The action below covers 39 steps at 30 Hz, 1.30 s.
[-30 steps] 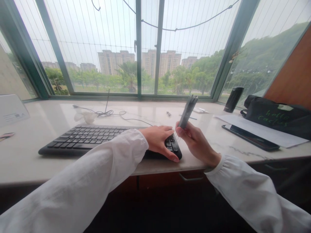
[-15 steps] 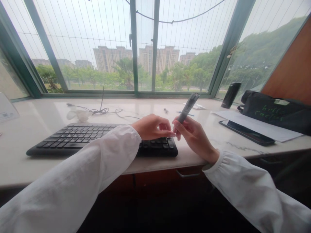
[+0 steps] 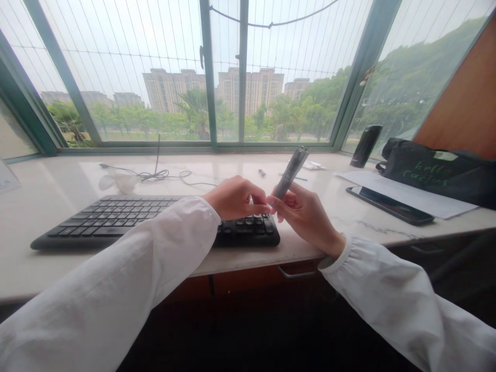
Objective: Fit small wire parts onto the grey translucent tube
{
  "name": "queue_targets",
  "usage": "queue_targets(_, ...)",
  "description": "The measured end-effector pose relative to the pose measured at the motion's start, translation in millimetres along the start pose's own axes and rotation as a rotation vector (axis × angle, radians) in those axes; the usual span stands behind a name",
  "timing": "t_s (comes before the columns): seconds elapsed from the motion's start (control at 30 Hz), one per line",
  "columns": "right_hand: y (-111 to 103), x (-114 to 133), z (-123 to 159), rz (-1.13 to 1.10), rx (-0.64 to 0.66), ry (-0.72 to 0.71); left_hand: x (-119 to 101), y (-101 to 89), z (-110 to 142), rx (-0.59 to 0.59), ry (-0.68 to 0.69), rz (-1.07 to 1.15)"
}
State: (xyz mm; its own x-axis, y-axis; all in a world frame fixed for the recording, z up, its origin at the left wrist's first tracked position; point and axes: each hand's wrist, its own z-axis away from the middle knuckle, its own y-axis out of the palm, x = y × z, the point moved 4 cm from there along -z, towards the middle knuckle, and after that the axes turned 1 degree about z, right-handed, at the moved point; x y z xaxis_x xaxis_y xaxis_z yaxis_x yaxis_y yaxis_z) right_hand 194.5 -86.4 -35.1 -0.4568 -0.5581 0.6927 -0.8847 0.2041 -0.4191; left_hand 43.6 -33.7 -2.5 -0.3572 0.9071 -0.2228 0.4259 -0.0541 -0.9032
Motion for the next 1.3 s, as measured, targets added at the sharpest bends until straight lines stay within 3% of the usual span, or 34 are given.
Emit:
queue_targets(0.23, 2.0, 1.5, 1.8, 0.044, 0.020, -0.017, 0.3, 0.9, 1.4, 0.042, 0.103, 0.004)
queue_targets(0.73, -1.2, 4.9, 4.9, 0.097, 0.050, 0.024, -4.2, -3.5, 0.2, 0.051, 0.157, 0.040)
queue_targets(1.1, -10.2, -5.9, 9.3, -0.073, 0.266, 0.082, 2.3, -2.5, 0.6, 0.039, 0.175, 0.024)
queue_targets(1.3, -13.7, 0.0, 11.0, 0.125, 0.210, 0.024, -1.6, -3.1, 1.5, 0.032, 0.191, -0.037)
